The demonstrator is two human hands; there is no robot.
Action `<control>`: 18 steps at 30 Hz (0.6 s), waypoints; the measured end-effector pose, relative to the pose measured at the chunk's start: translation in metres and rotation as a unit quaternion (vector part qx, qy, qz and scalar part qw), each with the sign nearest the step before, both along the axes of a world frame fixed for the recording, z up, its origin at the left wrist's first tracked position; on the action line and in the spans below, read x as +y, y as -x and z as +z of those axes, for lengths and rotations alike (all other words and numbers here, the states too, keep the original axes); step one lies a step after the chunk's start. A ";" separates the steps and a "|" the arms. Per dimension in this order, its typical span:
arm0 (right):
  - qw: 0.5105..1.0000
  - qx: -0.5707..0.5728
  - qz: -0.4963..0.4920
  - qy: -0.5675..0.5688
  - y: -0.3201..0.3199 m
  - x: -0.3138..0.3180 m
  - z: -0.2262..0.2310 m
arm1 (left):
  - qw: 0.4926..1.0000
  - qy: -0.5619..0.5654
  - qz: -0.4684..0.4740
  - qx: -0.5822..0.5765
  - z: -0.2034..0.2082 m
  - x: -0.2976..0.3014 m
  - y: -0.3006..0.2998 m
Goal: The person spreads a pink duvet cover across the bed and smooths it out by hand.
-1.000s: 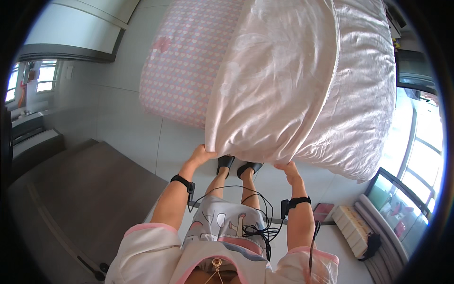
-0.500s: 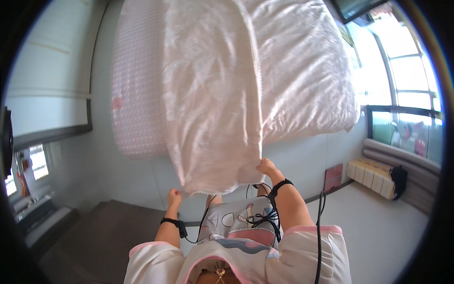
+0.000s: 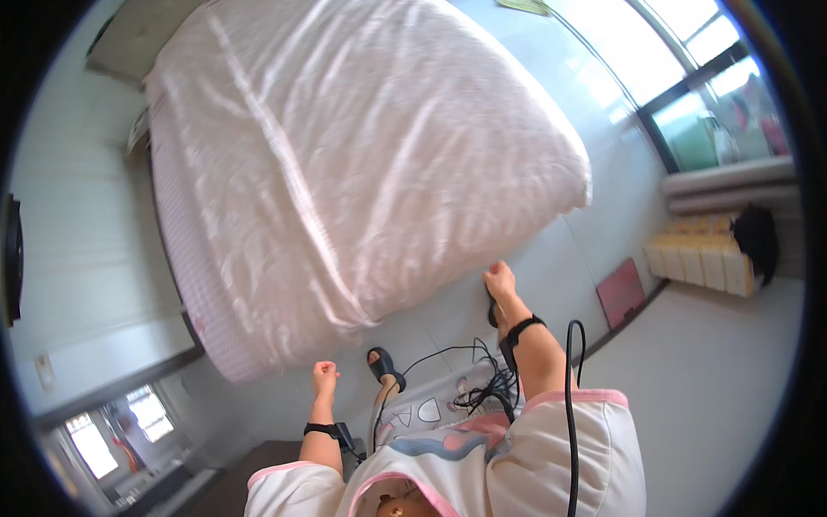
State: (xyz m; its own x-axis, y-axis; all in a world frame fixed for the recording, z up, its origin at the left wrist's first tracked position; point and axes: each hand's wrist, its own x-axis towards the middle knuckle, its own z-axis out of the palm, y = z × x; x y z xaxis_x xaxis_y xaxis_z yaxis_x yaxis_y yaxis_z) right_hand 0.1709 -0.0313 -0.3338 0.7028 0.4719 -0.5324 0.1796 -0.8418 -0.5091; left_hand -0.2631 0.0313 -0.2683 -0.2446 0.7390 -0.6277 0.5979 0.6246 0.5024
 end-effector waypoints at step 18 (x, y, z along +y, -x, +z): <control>0.732 0.339 -0.575 -0.136 -0.280 -0.027 -0.068 | 0.898 0.050 -0.433 -0.058 0.056 0.002 -0.356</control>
